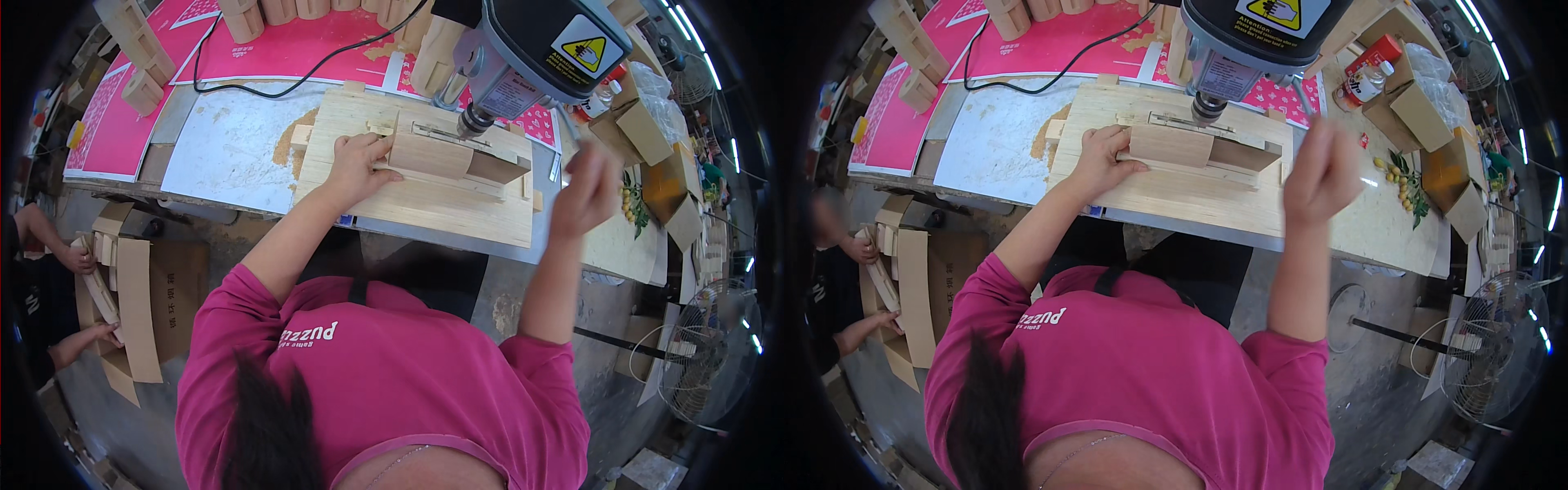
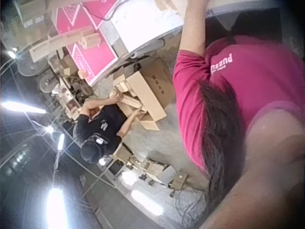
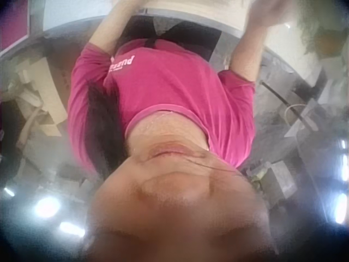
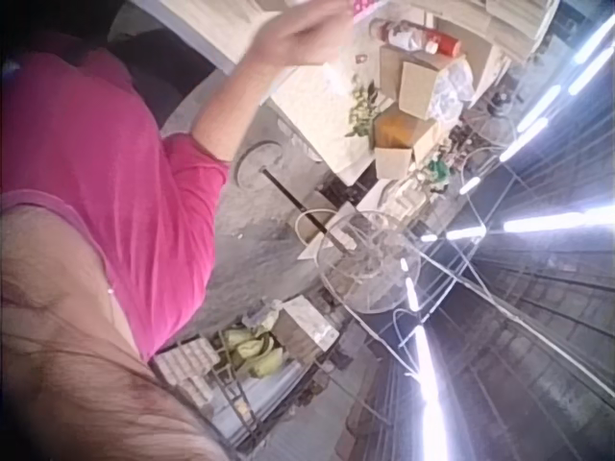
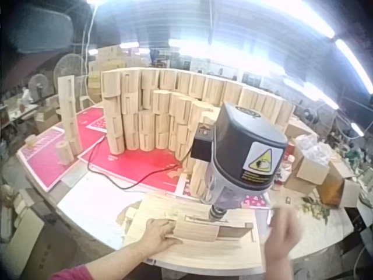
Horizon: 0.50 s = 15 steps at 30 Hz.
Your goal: Drilling holes into cylindrical wooden blocks using a stationary drill press.
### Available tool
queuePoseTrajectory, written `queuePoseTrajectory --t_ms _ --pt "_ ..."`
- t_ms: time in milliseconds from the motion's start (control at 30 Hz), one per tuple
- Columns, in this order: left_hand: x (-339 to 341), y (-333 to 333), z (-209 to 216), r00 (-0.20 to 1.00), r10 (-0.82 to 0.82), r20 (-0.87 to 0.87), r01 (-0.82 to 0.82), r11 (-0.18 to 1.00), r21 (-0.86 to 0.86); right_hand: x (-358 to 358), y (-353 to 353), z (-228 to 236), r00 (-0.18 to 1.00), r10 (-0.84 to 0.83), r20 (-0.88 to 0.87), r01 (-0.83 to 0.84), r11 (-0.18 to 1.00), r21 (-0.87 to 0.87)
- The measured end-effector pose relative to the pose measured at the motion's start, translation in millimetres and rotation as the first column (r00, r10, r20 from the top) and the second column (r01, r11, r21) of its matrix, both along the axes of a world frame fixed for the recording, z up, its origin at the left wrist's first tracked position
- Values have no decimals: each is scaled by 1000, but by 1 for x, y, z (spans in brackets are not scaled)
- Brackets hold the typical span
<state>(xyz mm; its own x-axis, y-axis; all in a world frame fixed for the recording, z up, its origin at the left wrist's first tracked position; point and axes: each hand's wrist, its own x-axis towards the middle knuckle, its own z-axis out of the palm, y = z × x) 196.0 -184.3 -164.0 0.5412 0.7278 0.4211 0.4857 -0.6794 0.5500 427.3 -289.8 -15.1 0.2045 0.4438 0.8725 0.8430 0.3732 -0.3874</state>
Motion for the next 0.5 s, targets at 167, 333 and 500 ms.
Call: queuePoseTrajectory --t_ms 167,333,500 --pt "29 -10 2 1000 -2 26 2 1000 26 34 68 85 991 -122 -62 106 970 -220" --pt "41 -13 5 999 -32 28 32 999 -15 112 115 83 662 -280 695 274 954 124" --pt "35 -13 4 999 -25 36 26 999 -42 9 23 73 993 -111 -29 101 968 -230"
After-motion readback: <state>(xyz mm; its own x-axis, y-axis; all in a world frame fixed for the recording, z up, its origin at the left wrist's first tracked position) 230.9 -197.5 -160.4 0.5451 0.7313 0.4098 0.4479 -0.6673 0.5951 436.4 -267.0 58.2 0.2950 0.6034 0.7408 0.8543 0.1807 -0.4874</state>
